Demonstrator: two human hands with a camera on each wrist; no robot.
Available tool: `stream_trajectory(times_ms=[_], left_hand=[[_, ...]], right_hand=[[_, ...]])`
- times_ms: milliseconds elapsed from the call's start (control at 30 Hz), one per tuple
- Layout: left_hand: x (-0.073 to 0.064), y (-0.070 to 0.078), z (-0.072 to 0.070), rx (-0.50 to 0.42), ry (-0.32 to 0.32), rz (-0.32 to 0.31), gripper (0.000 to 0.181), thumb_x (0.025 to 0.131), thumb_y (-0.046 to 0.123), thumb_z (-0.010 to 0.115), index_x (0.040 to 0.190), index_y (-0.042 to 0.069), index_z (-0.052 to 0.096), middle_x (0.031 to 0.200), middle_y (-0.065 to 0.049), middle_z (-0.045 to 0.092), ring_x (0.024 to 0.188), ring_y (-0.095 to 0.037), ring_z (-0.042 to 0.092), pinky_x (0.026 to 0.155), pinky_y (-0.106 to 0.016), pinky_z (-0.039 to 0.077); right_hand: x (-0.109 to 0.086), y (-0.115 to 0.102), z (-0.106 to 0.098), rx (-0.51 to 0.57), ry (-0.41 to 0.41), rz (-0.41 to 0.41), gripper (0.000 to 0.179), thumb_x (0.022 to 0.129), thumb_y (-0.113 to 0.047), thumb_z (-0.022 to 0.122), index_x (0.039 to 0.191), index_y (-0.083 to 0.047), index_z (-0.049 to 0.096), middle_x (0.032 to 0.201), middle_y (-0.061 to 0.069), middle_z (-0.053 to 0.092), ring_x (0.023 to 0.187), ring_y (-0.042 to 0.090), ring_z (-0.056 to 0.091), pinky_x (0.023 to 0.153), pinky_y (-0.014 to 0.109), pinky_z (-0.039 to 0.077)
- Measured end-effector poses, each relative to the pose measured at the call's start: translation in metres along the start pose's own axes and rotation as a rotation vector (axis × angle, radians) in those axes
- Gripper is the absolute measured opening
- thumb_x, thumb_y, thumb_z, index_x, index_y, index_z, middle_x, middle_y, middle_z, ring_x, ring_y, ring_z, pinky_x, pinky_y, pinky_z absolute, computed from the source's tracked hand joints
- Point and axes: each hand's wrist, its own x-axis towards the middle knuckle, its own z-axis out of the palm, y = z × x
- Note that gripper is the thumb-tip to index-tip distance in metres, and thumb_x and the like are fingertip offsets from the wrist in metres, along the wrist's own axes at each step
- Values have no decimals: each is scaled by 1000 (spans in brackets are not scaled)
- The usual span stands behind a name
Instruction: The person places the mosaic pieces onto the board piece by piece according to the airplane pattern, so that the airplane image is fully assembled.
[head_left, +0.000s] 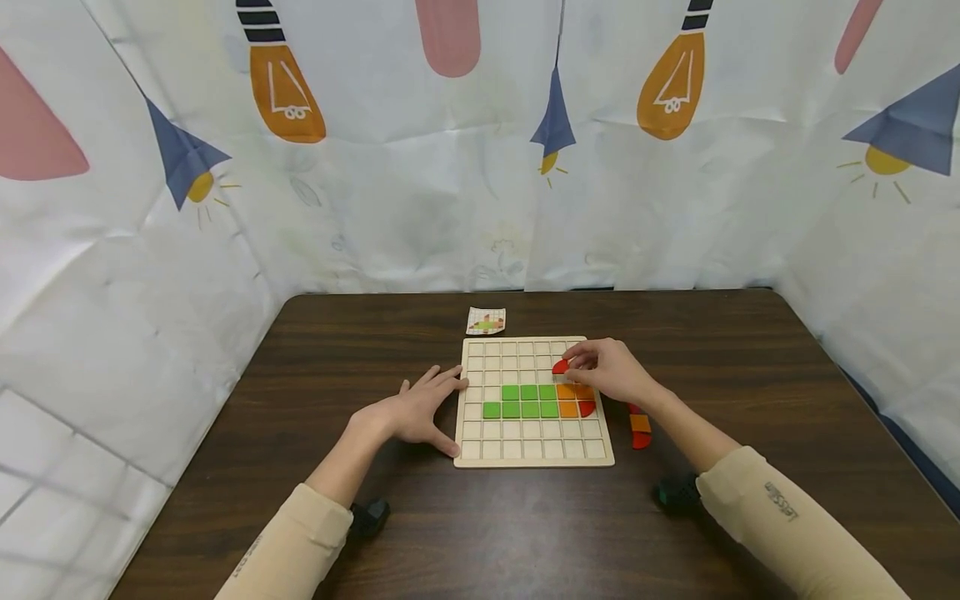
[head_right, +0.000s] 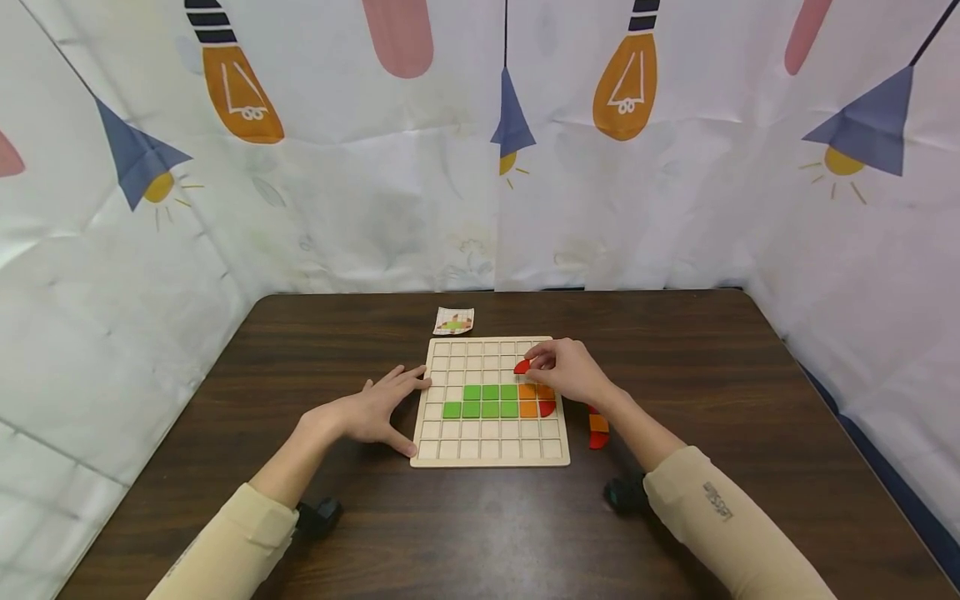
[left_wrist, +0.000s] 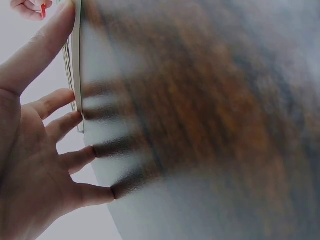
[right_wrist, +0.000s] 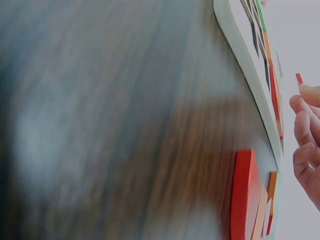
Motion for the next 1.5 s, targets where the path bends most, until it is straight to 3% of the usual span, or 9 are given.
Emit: stream_trajectory(times_ms=[367,1500], left_hand=[[1,1,0,2,-3,-4,104,78,44,91,160,12,36,171,-8,12,156,-40,2,111,-78,7],[3,1,0,8,0,-15,106,76,47,91,160,14,36,171,-7,14,156,-39,3,111,-78,8]], right_hand=[[9,-16,14,23,-34,-61,24,90,-15,81,112,-5,76,90,-3,71,81,16,65,72,34,54],[29,-51,56,-12,-156,-135,22,90,-16,82,109,-7,76,82,-8,69,73,10,63,70,29,53]])
